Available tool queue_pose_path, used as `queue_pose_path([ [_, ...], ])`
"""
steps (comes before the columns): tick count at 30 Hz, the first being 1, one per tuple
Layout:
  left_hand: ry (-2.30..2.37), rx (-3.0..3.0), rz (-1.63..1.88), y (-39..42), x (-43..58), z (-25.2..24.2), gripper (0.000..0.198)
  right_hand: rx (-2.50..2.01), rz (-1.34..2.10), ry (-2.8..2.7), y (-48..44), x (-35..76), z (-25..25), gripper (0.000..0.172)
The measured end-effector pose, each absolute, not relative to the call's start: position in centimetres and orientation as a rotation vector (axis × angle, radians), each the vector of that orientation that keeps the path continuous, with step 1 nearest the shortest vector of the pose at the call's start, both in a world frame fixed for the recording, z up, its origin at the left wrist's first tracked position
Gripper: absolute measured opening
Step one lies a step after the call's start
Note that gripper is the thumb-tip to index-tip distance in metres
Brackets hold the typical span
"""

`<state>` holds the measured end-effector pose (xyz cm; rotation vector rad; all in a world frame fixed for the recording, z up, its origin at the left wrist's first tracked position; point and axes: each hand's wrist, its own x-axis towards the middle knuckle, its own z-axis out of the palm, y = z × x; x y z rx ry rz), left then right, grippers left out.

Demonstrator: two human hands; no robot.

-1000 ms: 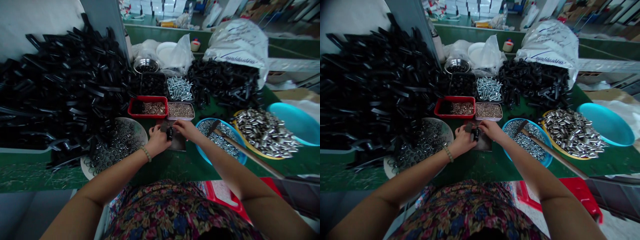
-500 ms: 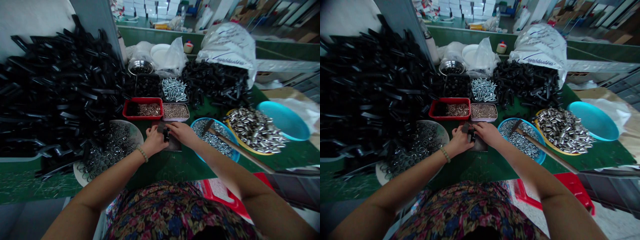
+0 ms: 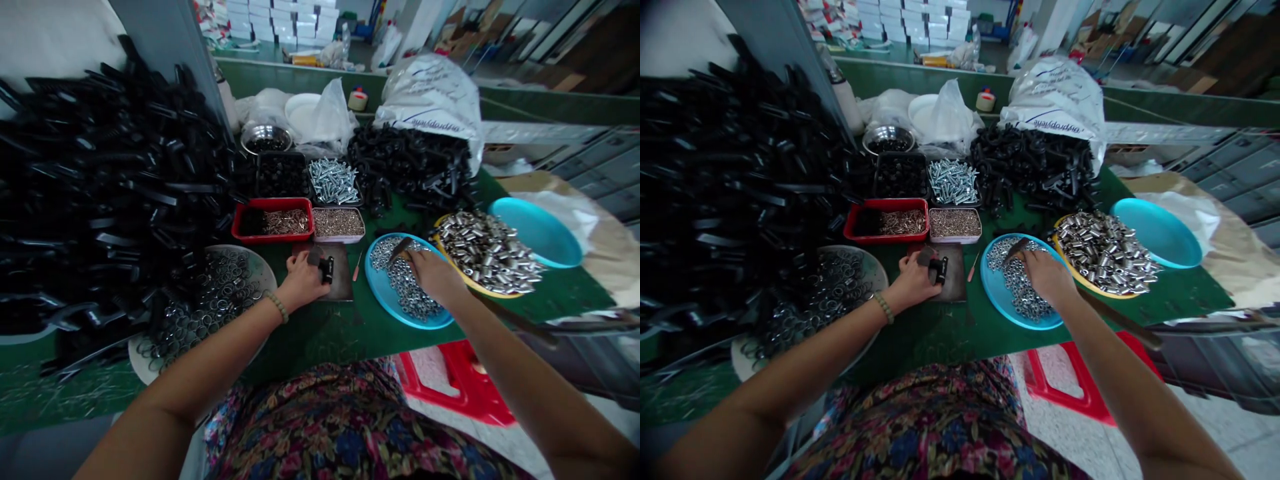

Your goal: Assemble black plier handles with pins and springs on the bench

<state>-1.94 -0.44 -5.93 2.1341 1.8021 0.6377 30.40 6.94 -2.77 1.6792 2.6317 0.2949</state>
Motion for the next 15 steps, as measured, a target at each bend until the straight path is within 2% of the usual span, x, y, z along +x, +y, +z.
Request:
queue_pose_path([
  [3,1.783,2.124,0.664,-0.4,-1.9,-5.9,0.063,1.857,-0.042,2.735,4.3,26.1,-0.6,0.039],
  [7,1.808,2.108,0.675,-0.5,-1.8,-5.8,0.058,1.674,-0.504,2.871,1.6,19.8,2.0,0.033],
  [11,1.79,2.115,0.683,-0.6,-2.0,-5.6,0.06,1.793,-0.506,2.815,1.3,16.3,3.0,0.034],
  [15,1.773,2.149,0.705,-0.6,-2.2,-5.8,0.061,1.69,-0.594,2.674,1.6,17.1,2.3,0.031],
])
